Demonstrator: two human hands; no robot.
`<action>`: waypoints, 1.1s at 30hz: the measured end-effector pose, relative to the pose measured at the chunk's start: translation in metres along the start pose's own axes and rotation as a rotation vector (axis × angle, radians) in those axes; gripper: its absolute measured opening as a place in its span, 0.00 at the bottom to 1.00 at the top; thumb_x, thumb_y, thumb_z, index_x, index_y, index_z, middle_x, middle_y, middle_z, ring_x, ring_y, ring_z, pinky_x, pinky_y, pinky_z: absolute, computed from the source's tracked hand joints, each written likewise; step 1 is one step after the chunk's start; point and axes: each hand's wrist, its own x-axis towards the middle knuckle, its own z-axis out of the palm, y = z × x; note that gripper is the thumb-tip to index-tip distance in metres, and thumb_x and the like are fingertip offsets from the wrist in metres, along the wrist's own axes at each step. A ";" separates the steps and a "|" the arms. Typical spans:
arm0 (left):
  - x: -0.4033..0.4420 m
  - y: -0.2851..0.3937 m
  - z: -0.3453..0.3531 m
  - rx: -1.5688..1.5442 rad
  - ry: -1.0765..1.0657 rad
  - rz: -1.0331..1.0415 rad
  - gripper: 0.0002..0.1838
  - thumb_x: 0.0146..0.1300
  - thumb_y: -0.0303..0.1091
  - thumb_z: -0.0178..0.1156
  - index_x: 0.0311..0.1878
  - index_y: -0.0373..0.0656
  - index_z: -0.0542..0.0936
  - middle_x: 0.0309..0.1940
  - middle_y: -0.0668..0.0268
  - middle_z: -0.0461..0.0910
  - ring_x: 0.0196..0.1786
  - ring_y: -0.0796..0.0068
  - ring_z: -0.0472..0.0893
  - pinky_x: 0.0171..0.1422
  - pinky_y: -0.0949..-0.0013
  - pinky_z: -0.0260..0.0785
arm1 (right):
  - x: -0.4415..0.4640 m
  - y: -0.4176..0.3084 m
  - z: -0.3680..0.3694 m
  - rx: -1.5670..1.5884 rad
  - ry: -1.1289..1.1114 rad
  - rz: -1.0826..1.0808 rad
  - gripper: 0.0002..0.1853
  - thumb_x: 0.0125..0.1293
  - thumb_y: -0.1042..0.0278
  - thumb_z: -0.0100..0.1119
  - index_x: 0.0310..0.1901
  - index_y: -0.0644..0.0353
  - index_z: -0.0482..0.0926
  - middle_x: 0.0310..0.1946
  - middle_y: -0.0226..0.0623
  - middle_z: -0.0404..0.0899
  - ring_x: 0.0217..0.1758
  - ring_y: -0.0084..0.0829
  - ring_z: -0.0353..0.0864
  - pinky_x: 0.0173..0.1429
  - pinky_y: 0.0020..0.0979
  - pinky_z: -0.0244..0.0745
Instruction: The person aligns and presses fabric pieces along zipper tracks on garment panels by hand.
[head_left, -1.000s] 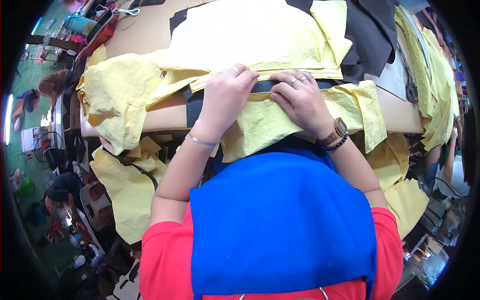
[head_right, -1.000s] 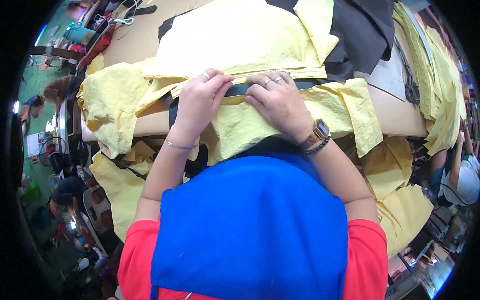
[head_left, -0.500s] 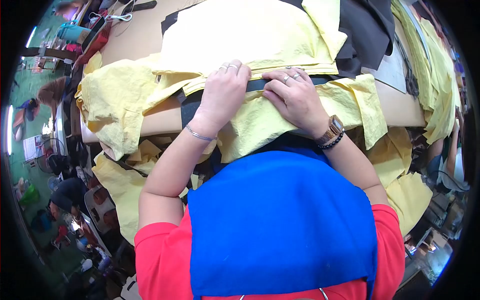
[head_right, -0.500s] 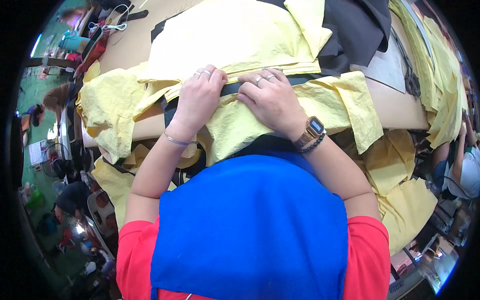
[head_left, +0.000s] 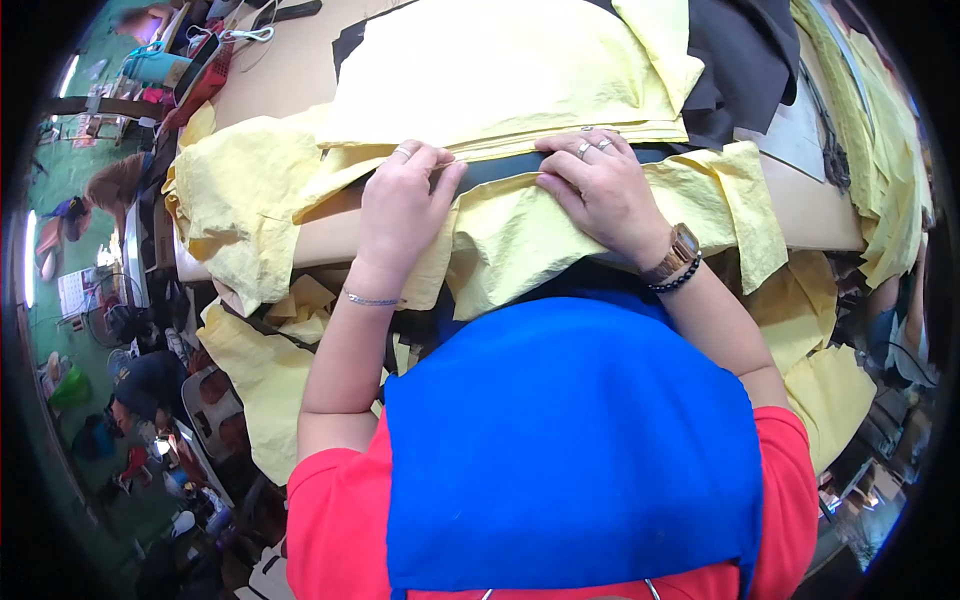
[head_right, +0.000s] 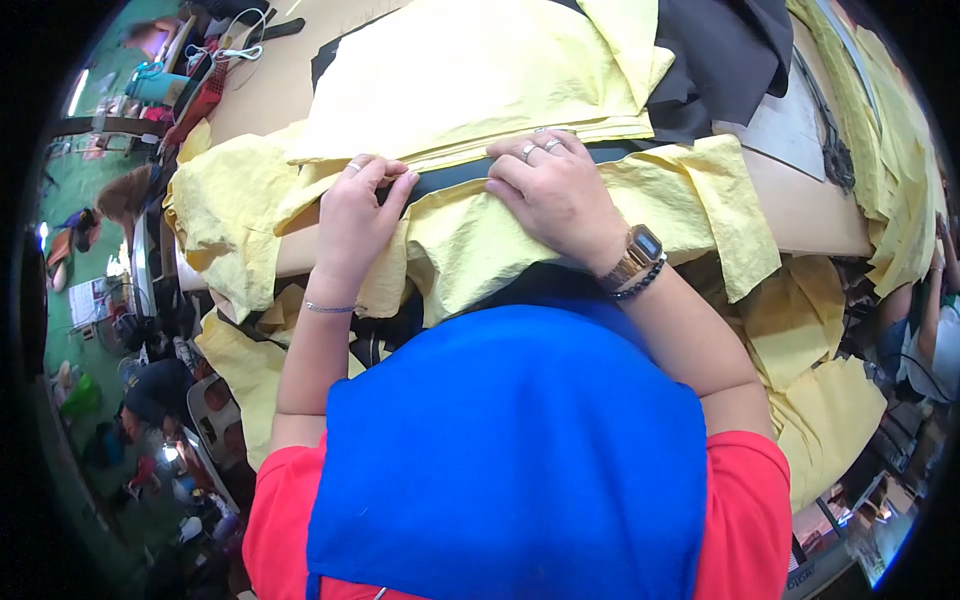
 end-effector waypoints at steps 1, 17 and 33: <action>-0.001 0.000 0.002 0.014 0.013 0.013 0.10 0.67 0.39 0.71 0.39 0.43 0.87 0.37 0.64 0.85 0.36 0.66 0.86 0.42 0.64 0.78 | 0.000 0.000 0.000 0.003 0.001 0.001 0.06 0.68 0.63 0.67 0.38 0.55 0.83 0.49 0.31 0.88 0.53 0.35 0.85 0.68 0.40 0.72; 0.014 0.010 0.011 0.003 -0.123 -0.108 0.07 0.71 0.34 0.65 0.43 0.41 0.83 0.38 0.61 0.83 0.35 0.66 0.84 0.42 0.63 0.76 | 0.001 -0.001 0.000 -0.010 0.011 -0.008 0.06 0.69 0.63 0.65 0.37 0.55 0.83 0.48 0.31 0.88 0.52 0.35 0.85 0.67 0.40 0.72; 0.000 -0.002 0.012 -0.204 -0.019 -0.086 0.07 0.73 0.32 0.63 0.45 0.39 0.82 0.39 0.61 0.84 0.36 0.69 0.83 0.43 0.66 0.76 | 0.001 0.000 0.002 -0.001 0.014 -0.004 0.07 0.69 0.63 0.65 0.38 0.56 0.83 0.47 0.31 0.88 0.54 0.36 0.85 0.67 0.40 0.73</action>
